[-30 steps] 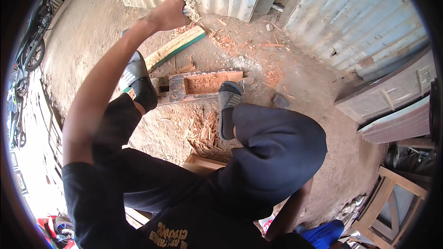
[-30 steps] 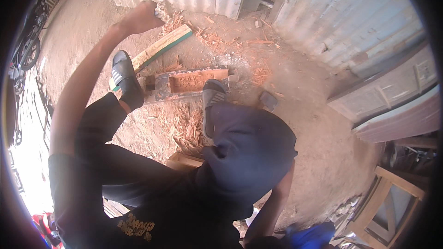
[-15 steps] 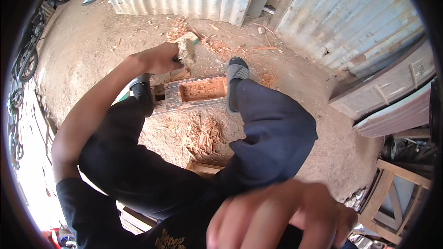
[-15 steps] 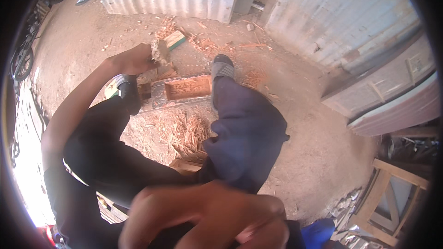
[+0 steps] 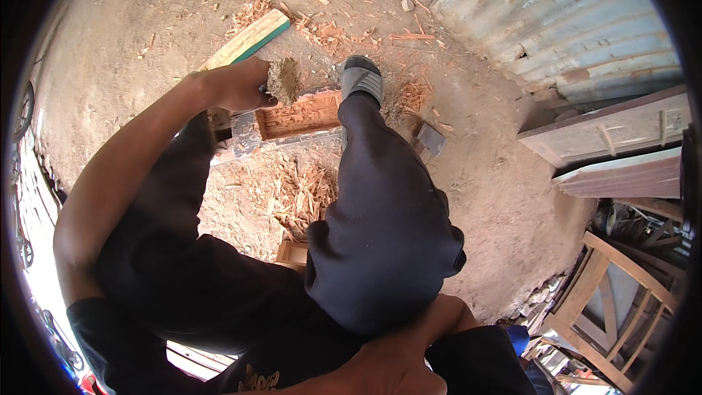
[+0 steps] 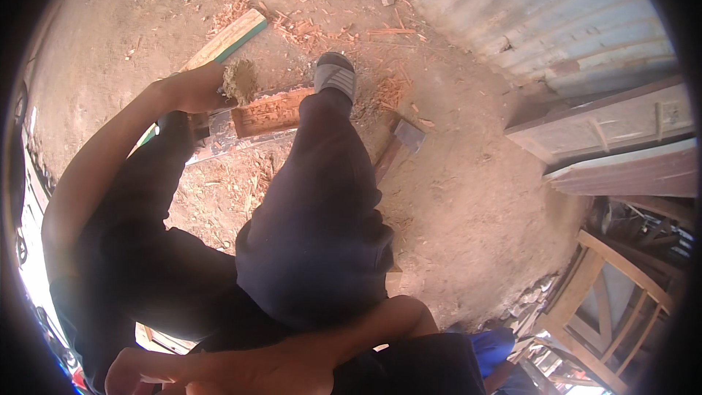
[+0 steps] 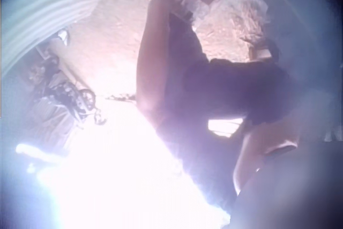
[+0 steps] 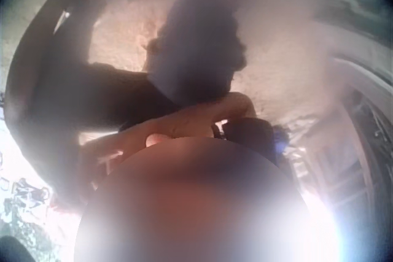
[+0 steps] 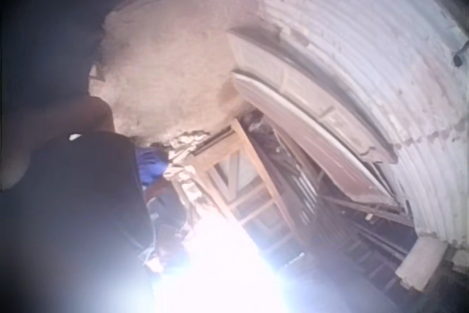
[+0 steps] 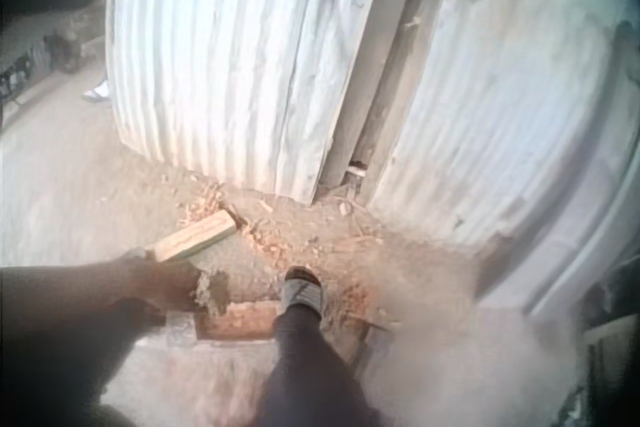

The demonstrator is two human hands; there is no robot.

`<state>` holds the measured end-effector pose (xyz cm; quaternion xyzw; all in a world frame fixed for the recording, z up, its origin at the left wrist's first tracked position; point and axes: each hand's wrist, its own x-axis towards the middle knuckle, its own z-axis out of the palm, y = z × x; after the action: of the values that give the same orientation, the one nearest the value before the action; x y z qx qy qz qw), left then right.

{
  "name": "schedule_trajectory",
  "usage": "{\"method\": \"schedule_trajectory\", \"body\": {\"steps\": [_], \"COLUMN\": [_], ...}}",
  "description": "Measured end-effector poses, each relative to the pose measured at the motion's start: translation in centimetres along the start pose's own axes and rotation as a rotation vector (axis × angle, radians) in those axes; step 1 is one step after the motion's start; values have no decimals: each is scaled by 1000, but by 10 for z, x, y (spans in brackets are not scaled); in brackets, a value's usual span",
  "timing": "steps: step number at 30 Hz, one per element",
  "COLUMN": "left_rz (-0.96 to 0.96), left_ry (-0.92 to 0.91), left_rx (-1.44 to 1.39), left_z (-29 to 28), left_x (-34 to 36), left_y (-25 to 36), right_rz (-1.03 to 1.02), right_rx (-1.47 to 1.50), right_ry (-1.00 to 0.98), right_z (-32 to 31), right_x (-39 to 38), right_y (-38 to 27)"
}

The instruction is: The person sits on the ground and uses a chisel and hammer to carve a rectangular recess into a piece of wood. They repeatedly strike the chisel to remove wood chips and occasionally clear the debris from the carved area.

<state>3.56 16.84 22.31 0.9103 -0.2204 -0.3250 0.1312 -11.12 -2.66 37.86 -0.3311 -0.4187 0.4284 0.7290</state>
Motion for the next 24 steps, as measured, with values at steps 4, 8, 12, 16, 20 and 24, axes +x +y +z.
{"method": "schedule_trajectory", "body": {"steps": [4, 8, 12, 16, 20, 24], "left_rz": [189, 259, 118, 43, 260, -94], "left_ry": [98, 178, 224, 328, 634, 655], "left_rx": [-133, -198, -148, -239, -284, -319], "left_z": [8, 17, 4, -13, -9, -52], "left_x": [8, 18, 16, 11, 23, -10], "left_y": [-5, -10, 2, 32, 2, 9], "right_rz": [54, 114, 169, 233, 336, 461], "right_rx": [48, 89, 100, 88, 81, -86], "right_ry": [-25, -48, -73, -57, 21, 518], "right_z": [-5, -6, -3, 1, 6, -8], "right_x": [4, 6, 9, 8, 21, 26], "right_y": [-1, 0, -4, -11, -17, -25]}}
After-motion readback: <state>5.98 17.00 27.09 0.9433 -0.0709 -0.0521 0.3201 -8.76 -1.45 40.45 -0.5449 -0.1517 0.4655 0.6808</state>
